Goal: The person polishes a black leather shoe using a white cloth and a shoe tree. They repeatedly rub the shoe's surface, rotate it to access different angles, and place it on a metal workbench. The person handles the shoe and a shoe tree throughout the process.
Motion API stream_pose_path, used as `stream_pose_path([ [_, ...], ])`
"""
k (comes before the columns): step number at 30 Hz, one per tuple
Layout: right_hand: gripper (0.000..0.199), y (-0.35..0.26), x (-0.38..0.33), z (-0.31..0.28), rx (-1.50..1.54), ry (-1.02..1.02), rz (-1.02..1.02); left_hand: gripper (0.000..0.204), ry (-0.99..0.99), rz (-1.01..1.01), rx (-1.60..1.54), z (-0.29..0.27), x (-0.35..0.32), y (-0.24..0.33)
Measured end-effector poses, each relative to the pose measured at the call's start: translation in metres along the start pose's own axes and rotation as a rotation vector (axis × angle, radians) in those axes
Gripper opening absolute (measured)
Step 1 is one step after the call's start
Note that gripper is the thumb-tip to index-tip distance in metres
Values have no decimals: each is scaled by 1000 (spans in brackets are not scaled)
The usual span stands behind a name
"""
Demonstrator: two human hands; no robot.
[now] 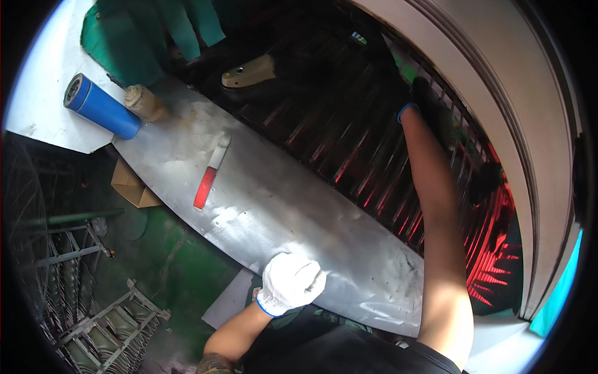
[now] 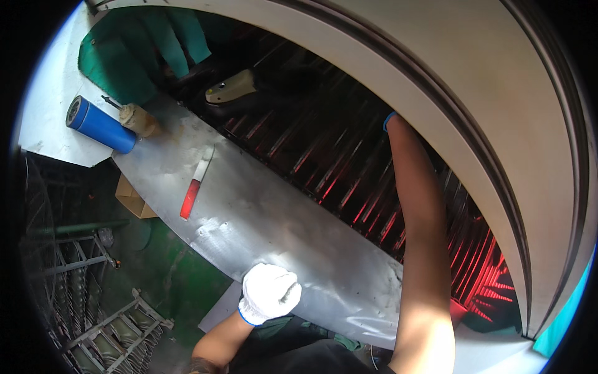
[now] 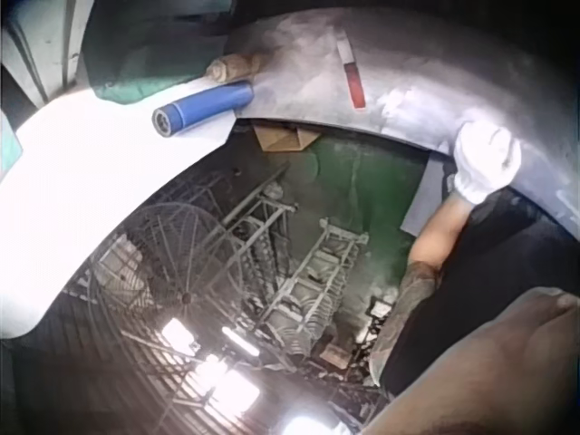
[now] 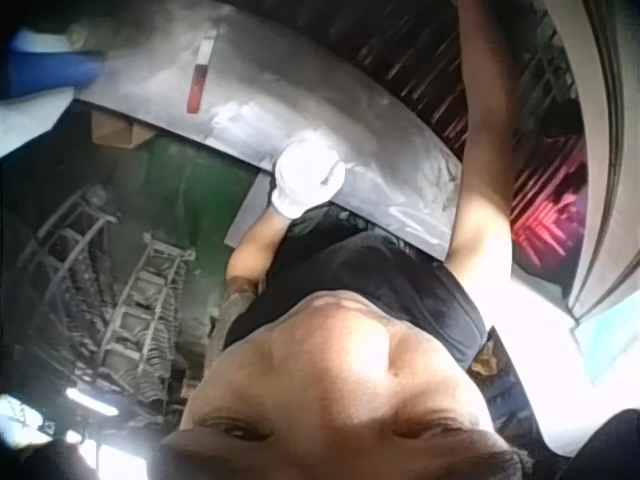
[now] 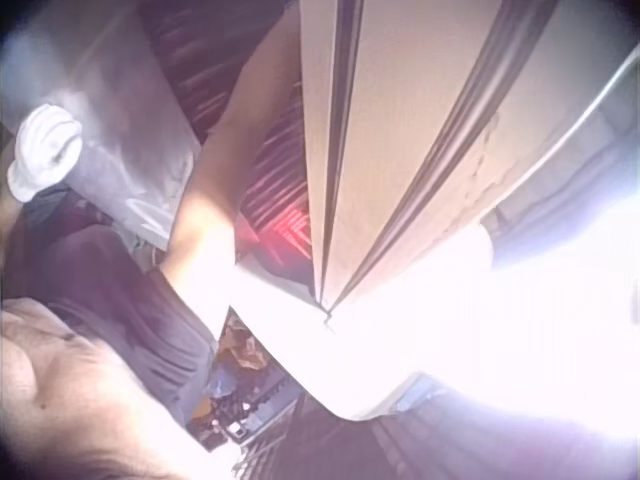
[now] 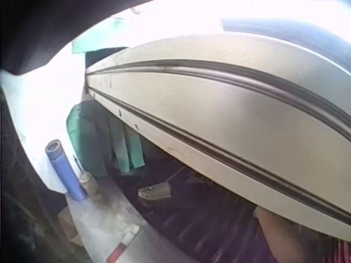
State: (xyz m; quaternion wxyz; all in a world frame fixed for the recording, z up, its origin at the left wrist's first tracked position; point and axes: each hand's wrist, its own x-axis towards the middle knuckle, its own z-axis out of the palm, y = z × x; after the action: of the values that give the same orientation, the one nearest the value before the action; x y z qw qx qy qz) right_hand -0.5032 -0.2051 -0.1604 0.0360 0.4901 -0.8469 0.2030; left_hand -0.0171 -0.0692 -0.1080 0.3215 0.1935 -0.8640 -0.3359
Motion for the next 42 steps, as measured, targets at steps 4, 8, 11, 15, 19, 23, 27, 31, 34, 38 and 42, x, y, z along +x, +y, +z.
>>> stream_pose_path([
  [4, 37, 17, -131, -50, 11, -107, -21, 8, -183, -2, -17, -10, 7, 0],
  [8, 37, 9, -272, -119, 85, -268, -3, 13, -230, -18, -93, -15, 42, -28],
  [11, 38, -29, -351, -177, 335, -445, -52, 33, -223, -113, 270, -36, 98, -71],
  [15, 30, -81, -429, -240, 743, -694, 140, 81, 38, 33, 992, -54, 203, -155],
  [19, 25, -64, -449, -201, 715, -552, 271, 93, -51, -349, 875, -66, 244, -179],
  [23, 30, -52, -405, -147, 365, -24, 372, 97, -124, -273, 907, -54, 231, -147],
  [27, 38, -61, -378, -122, 449, 207, 329, 90, -168, -182, 573, -77, 217, -177],
  [31, 48, -49, -376, -127, 399, -17, 230, 79, -239, -249, 455, -74, 233, -151],
  [34, 51, -54, -378, -136, 474, -31, 221, 68, -124, -427, -213, -63, 221, -114],
  [38, 49, -49, -392, -132, 676, 27, 279, 60, -191, -914, -929, -75, 146, -91],
  [42, 39, -53, -424, -172, 469, 16, 219, 63, -49, -510, -716, -60, 35, -35],
])
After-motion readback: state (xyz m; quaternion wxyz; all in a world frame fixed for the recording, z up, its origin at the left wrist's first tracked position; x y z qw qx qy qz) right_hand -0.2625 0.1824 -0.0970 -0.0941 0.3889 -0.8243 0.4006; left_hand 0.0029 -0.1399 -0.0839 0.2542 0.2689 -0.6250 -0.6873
